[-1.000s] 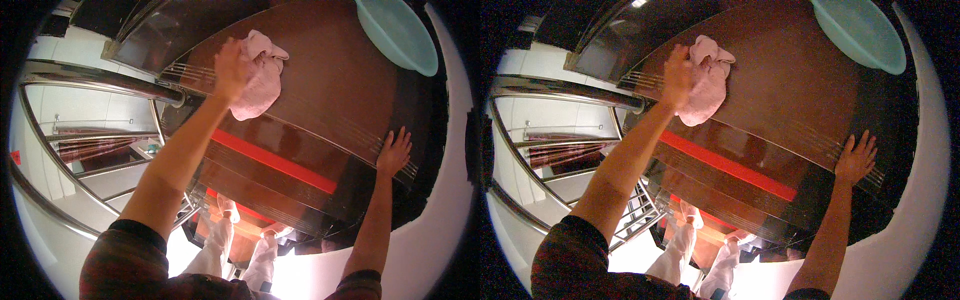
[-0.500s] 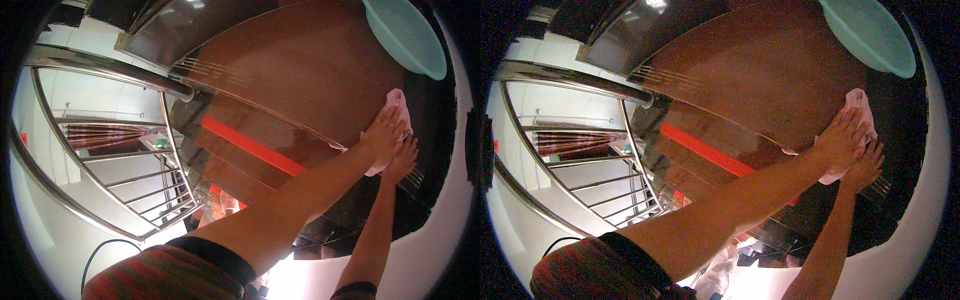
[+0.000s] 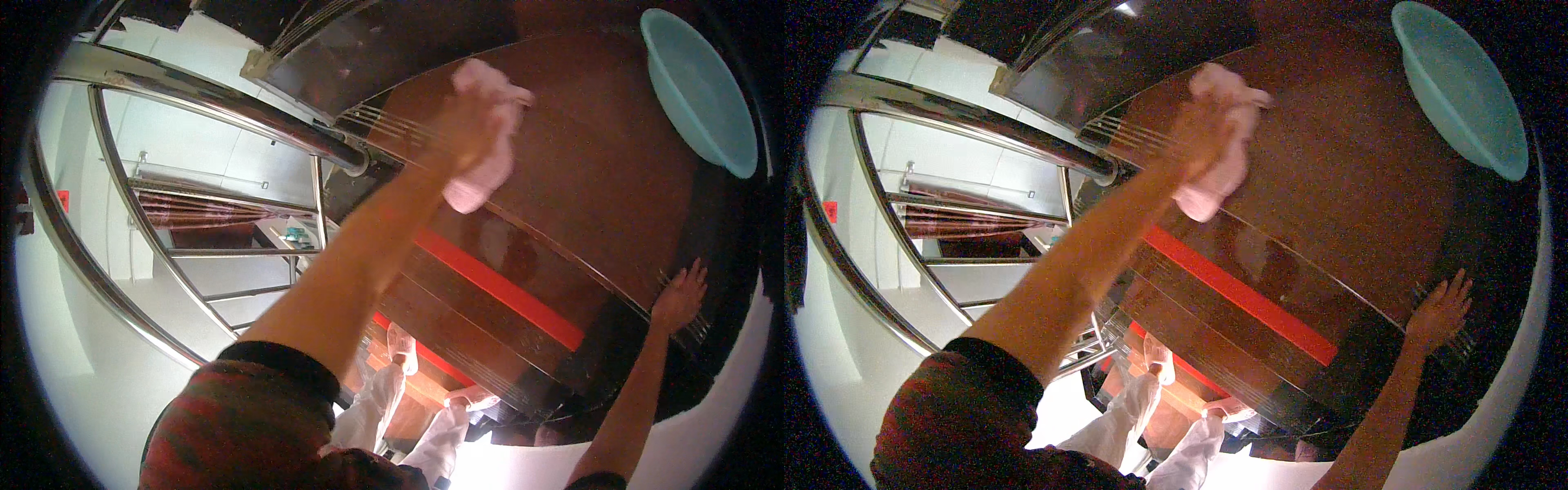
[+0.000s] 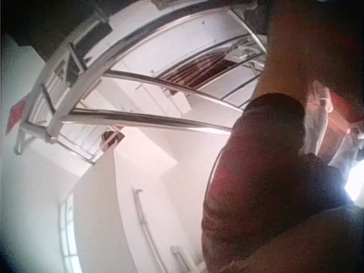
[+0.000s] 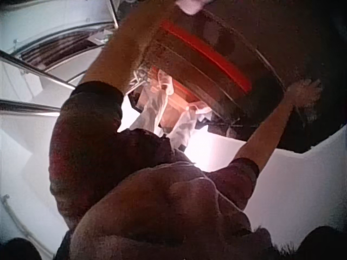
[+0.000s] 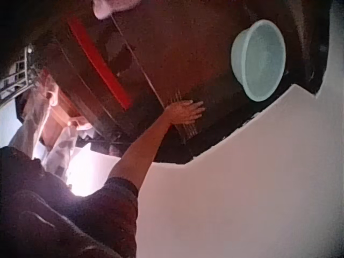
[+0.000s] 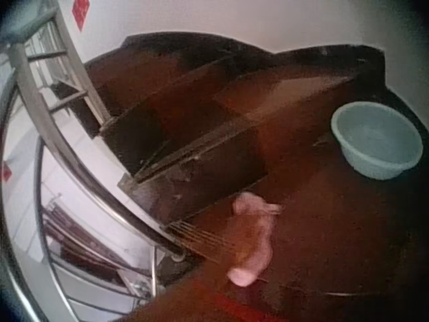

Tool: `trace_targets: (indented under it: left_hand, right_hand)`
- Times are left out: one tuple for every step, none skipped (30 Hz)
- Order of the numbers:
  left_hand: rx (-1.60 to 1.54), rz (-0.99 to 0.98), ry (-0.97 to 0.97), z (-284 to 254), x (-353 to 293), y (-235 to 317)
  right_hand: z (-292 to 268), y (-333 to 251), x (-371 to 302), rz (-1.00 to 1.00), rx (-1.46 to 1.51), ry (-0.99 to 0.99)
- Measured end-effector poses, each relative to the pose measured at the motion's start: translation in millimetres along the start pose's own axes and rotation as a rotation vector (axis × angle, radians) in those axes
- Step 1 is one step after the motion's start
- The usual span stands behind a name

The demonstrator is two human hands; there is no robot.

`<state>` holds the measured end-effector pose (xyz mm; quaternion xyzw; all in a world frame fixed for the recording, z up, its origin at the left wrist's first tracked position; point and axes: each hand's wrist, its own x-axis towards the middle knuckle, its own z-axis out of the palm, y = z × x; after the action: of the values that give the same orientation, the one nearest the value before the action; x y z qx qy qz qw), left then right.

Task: The person kneels on a spiral staircase and wipes the brown tiled steps with a pink cloth. They move a light blue plastic basin to access different areas and continue wiping the stairs methodically.

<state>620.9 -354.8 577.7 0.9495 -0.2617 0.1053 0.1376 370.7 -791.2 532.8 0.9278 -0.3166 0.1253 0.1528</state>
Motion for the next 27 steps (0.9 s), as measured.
trace_targets:
  left_hand:
    - [0.104, 0.019, 0.029, -10, -8, -35]
    - [0.203, 0.023, 0.034, -19, -17, -65]
    - [0.161, 0.039, 0.027, -28, -23, -94]
    - [0.127, -0.045, -0.112, -34, -28, -116]
    - [0.105, 0.022, -0.057, -33, -32, -129]
    - [0.089, 0.037, -0.059, -31, -34, -137]
    - [0.069, 0.09, -0.045, -30, -37, -142]
    - [0.087, 0.028, -0.037, -28, -39, -143]
    - [0.099, 0.005, -0.014, -24, -39, -139]
    - [0.109, -0.007, 0.027, -21, -38, -132]
    - [0.108, -0.025, 0.04, -17, -38, -123]
    - [0.108, -0.033, 0.072, -14, -36, -110]
    - [0.11, -0.039, 0.105, -11, -33, -97]
    - [0.113, -0.076, 0.108, -10, -28, -83]
    - [0.161, -0.032, 0.073, -8, -21, -66]
    - [0.209, -0.012, 0.08, -4, -16, -44]
    - [0.098, 0.034, 0.079, -2, -11, -20]
    - [-0.015, 0.078, 0.07, 2, -5, 6]
    - [0.023, 0.056, 0.028, 8, 1, 37]
    - [0.046, 0.076, 0.058, 13, 8, 70]
    - [0.004, 0.132, 0.0, 18, 17, 100]
    - [-0.047, 0.215, 0.007, 24, 26, 131]
    - [-0.163, 0.229, 0.013, 30, 32, 162]
    - [-0.282, 0.269, 0.124, 37, 37, 191]
    - [-0.287, 0.293, 0.039, 45, 39, 219]
    - [-0.301, 0.342, 0.069, 53, 38, 245]
    - [-0.426, 0.295, 0.02, 61, 32, 271]
  right_hand:
    - [1, 1, -1, -0.002, -0.006, 0.017]
    - [1, 0, -1, -0.002, 0.0, 0.013]
    - [1, 0, -1, -0.003, 0.004, 0.013]
    - [-1, 1, -2, -0.003, 0.006, 0.011]
    - [-3, 1, -2, 0.002, 0.016, -0.011]
    - [-5, 0, -2, 0.009, 0.024, -0.033]
    - [-7, 0, -1, 0.014, 0.028, -0.027]
    - [-8, -2, -1, 0.021, 0.022, -0.06]
    - [-10, -3, -1, 0.028, 0.01, -0.065]
    - [-11, -4, 0, 0.029, -0.005, -0.054]
    - [-12, -5, -1, 0.035, -0.018, -0.058]
    - [-12, -7, -1, 0.036, -0.03, -0.047]
    - [-12, -8, -2, 0.038, -0.04, -0.035]
    - [-12, -9, -2, 0.046, -0.044, -0.04]
    - [-12, -10, -3, 0.051, -0.048, -0.043]
    - [-12, -10, -3, 0.048, -0.071, -0.034]
    - [-12, -11, -4, 0.055, -0.029, -0.028]
    - [-12, -12, -5, 0.059, -0.007, -0.009]
    - [-12, -12, -5, 0.067, 0.006, 0.002]
    - [-12, -12, -5, 0.072, 0.005, 0.001]
    - [-12, -13, -5, 0.079, -0.006, -0.008]
    - [-12, -13, -5, 0.078, -0.025, -0.024]
    - [-12, -13, -5, 0.089, -0.017, -0.036]
    - [-12, -12, -5, 0.091, -0.013, -0.055]
    - [-12, -12, -5, 0.071, -0.019, -0.037]
    - [-11, -12, -5, 0.059, -0.022, -0.054]
    - [-11, -11, -3, 0.035, -0.038, -0.032]
